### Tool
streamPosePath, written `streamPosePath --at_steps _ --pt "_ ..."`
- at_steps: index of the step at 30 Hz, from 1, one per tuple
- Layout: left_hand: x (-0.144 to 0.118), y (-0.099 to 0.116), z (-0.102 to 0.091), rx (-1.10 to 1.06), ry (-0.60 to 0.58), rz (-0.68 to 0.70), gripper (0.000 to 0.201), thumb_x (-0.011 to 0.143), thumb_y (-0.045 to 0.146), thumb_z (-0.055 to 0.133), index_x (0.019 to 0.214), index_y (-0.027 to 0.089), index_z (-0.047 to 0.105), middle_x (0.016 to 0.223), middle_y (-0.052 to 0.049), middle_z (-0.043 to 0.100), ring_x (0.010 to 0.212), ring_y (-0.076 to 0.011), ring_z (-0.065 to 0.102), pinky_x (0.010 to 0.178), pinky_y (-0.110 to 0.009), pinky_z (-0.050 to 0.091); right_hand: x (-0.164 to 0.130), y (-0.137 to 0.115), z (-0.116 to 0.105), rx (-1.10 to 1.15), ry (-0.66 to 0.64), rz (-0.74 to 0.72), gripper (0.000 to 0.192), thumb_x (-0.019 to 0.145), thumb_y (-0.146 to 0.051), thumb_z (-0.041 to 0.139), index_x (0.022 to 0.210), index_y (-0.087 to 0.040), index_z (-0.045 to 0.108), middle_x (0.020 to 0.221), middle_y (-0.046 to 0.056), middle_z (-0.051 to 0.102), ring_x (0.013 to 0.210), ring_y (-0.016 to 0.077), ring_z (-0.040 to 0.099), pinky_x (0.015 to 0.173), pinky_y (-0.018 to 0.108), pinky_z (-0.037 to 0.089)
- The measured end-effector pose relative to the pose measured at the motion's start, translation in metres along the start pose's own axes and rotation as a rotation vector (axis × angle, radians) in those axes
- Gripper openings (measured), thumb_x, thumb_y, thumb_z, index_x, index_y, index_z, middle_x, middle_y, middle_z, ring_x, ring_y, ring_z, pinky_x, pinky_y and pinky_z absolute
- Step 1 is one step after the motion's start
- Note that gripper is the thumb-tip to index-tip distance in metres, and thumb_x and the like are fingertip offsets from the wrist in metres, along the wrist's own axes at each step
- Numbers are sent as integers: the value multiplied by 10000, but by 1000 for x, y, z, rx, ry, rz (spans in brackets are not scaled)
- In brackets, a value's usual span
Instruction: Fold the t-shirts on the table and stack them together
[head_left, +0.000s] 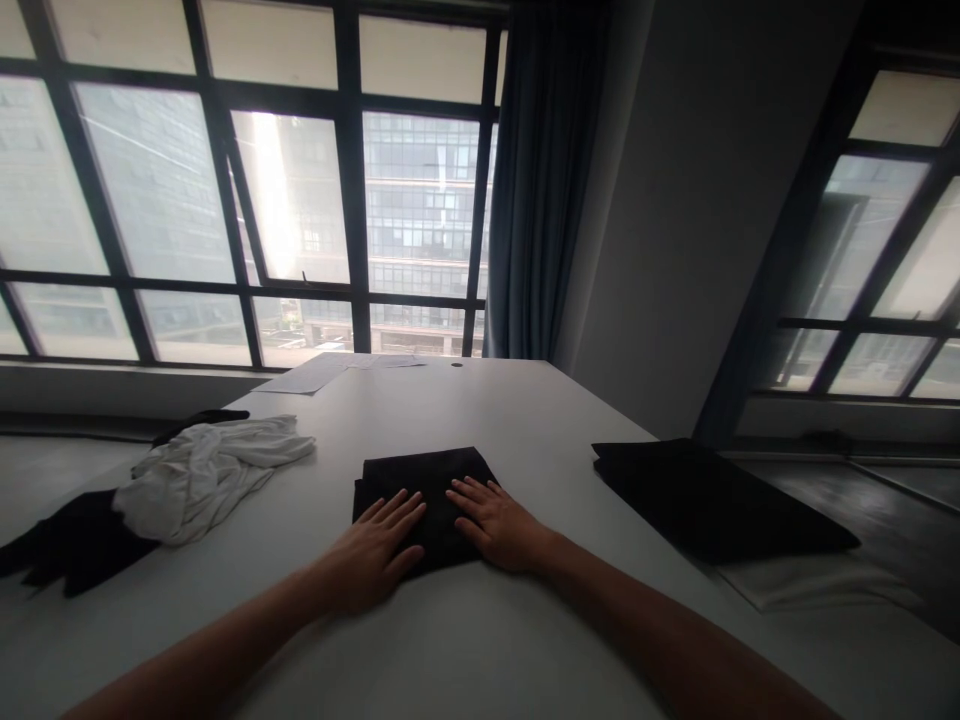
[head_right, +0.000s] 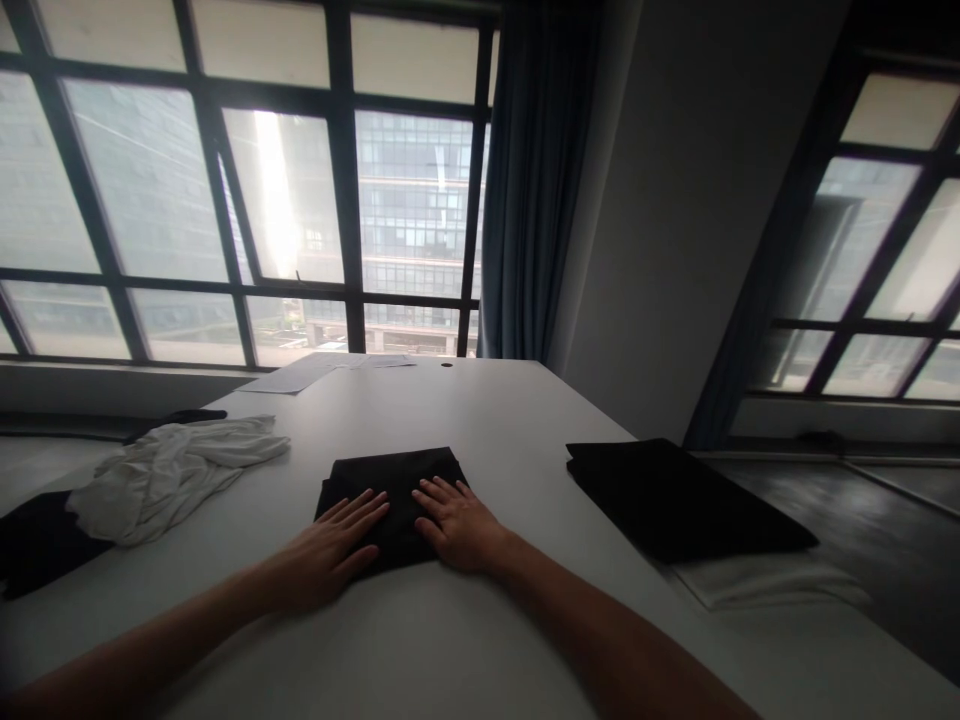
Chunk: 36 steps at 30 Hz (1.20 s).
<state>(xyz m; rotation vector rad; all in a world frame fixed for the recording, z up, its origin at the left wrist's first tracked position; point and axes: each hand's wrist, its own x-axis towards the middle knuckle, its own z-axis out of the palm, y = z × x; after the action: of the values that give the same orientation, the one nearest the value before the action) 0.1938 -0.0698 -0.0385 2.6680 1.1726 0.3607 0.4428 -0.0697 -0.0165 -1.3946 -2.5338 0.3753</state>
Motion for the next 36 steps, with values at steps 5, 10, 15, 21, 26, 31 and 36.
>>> streamPosePath --at_steps 5,10,15,21,26,31,36 --pt "-1 -14 -1 11 -58 -100 711 941 656 296 1539 275 248 1618 -29 170 1504 -273 101 1210 -493 109 -2 6 -2 -3 -44 2 565 999 -484 316 1526 -280 316 1605 7 216 1495 207 133 1216 438 85" --pt "1 -44 -11 63 -45 -313 730 942 652 235 1548 246 224 1619 -54 130 1501 -299 112 1187 -554 87 4 25 -14 -76 -37 39 541 1008 -428 301 1520 -253 334 1599 28 239 1489 224 161 1206 474 99" --pt "7 -50 -7 93 -17 -329 722 949 622 213 1550 222 226 1617 -73 133 1499 -294 130 1176 -570 121 23 10 -18 -165 17 65 521 975 -305 354 1474 -177 431 1564 97 336 1464 263 240 1196 487 129" --pt "9 -44 -4 123 51 -425 734 961 566 211 1555 137 173 1621 -80 133 1500 -251 137 1198 -510 158 54 -22 10 -53 12 170 631 972 -570 284 1505 -245 373 1594 72 277 1479 318 164 1174 564 103" --pt "7 -43 -8 117 -10 -410 725 960 598 177 1535 168 273 1609 -74 197 1498 -251 136 1206 -509 138 83 48 -8 -253 20 324 537 988 -472 300 1445 -246 471 1548 74 378 1453 284 250 1164 550 115" --pt "8 -45 -6 139 8 -387 694 955 598 226 1502 193 364 1599 -72 236 1492 -266 160 1200 -516 160 79 134 -45 -411 133 581 442 1004 -363 302 1264 -236 636 1347 125 591 1251 288 511 1087 534 240" --pt "9 -44 -8 139 6 -394 691 947 601 257 1496 198 378 1589 -75 259 1487 -275 177 1197 -523 174 69 176 -62 -466 186 716 440 999 -278 290 1231 -179 650 1282 189 600 1144 318 584 986 521 337"
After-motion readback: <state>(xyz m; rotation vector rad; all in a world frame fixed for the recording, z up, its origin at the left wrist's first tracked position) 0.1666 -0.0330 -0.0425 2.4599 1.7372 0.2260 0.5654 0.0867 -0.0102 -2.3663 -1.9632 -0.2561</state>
